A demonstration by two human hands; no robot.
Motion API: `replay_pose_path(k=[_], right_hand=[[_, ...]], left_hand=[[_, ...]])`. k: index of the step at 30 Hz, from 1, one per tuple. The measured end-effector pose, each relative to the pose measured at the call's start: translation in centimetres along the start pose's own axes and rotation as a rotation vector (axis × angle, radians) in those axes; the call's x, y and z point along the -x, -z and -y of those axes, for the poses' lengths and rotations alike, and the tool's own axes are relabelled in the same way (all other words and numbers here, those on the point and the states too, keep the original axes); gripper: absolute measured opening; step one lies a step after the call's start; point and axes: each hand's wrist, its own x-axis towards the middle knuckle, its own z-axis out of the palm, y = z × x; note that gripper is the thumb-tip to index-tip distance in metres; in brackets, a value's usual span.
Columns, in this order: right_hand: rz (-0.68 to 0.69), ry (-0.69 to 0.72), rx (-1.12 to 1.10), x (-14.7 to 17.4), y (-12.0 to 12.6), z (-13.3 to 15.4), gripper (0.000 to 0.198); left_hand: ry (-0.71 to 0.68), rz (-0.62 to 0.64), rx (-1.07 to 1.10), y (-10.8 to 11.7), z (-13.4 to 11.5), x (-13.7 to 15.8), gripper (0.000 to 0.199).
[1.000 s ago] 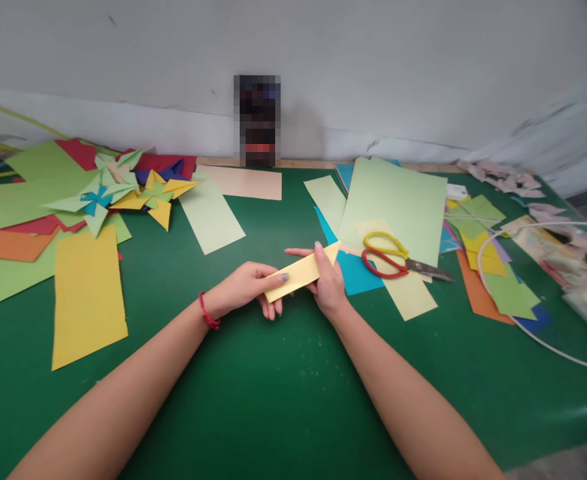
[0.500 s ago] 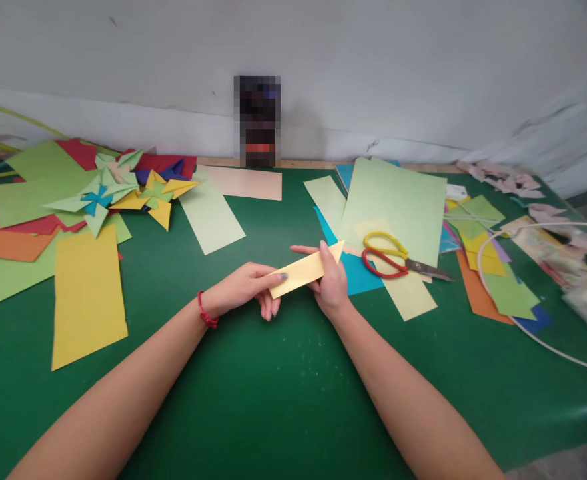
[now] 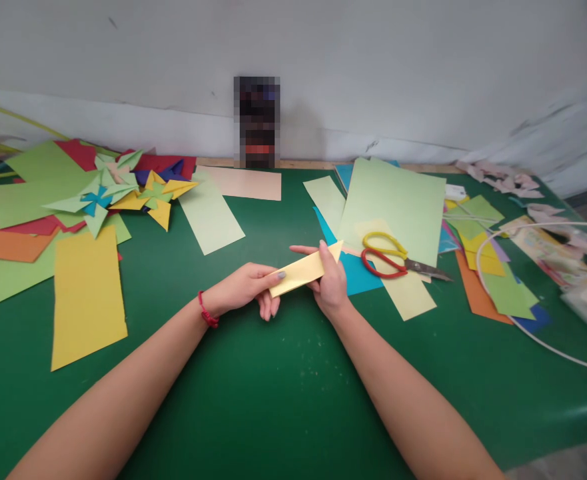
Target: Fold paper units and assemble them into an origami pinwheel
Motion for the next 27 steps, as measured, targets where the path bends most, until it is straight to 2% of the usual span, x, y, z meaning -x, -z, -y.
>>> replay_pose_path(k=[10,20,27], right_hand=[[-0.004,-0.015,-0.006,-0.17,0.24,0.02,0.057],[0.000,-0.005,-0.041,-0.21,0.26,-0.13,0.052],[0.002,0.011,-0.008,-0.14,0.10,-0.07,0.054]], left_hand=[[-0.006,0.014,0.043,-0.04,0.01,0.21,0.044],[-0.057,0.020,0.071,-0.11,-0.15,0.35,0.035],[-0.087,0.043,0.143,-0.21,0.16,0.24,0.036]])
